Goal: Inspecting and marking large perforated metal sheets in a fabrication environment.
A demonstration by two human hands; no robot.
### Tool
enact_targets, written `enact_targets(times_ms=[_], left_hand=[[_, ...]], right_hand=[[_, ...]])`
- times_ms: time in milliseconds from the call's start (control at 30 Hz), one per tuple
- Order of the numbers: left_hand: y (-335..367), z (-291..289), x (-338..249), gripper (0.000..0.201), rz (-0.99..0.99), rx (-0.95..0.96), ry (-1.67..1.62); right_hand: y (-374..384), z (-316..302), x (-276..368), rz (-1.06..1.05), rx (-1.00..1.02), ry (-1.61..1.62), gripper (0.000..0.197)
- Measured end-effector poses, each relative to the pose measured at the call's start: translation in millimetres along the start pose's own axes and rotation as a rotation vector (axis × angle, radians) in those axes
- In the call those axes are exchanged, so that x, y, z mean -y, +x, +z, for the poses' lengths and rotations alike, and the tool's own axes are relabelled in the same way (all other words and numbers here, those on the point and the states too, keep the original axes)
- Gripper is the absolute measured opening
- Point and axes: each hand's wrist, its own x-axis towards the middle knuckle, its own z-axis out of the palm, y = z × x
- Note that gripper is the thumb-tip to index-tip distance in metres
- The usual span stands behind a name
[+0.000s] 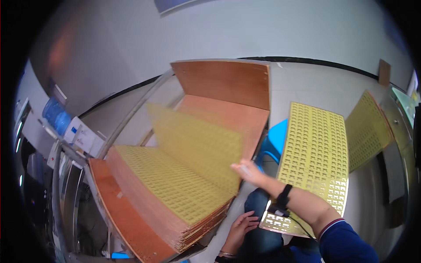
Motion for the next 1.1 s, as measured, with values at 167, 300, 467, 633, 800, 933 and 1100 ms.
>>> enact_targets(times_ms=[167,300,467,633,800,933,1100], left_hand=[[-26,-16,-22,0.034,0.027,-0.087,0.141],[-11,-14,-23,0.032,0.074,-0.122,0.289],[3,6,-41,0.028,0.186,-0.092,0.505],[13,6,-40,0.012,0.091,-0.121,0.567],[18,1,-38,0.010,0.094,-0.147,0.622],[14,8,-46,0.011,0.067,-0.146,0.685],[18,8,-54,0.015,0.145,-0.188,0.916]], right_hand=[[-23,87,26,-0.021,0.465,-0.219,0.055],[-71,68,72,-0.164,0.424,-0.198,0.044],[-163,-7,81,-0.074,-0.197,-0.086,0.038],[-291,-47,58,0.130,-0.890,-0.032,0.033],[-377,-35,4,0.225,-1.251,-0.535,0.032],[-386,6,-29,0.280,-1.280,-0.752,0.039],[-368,24,-21,0.343,-1.212,-0.773,0.041]])
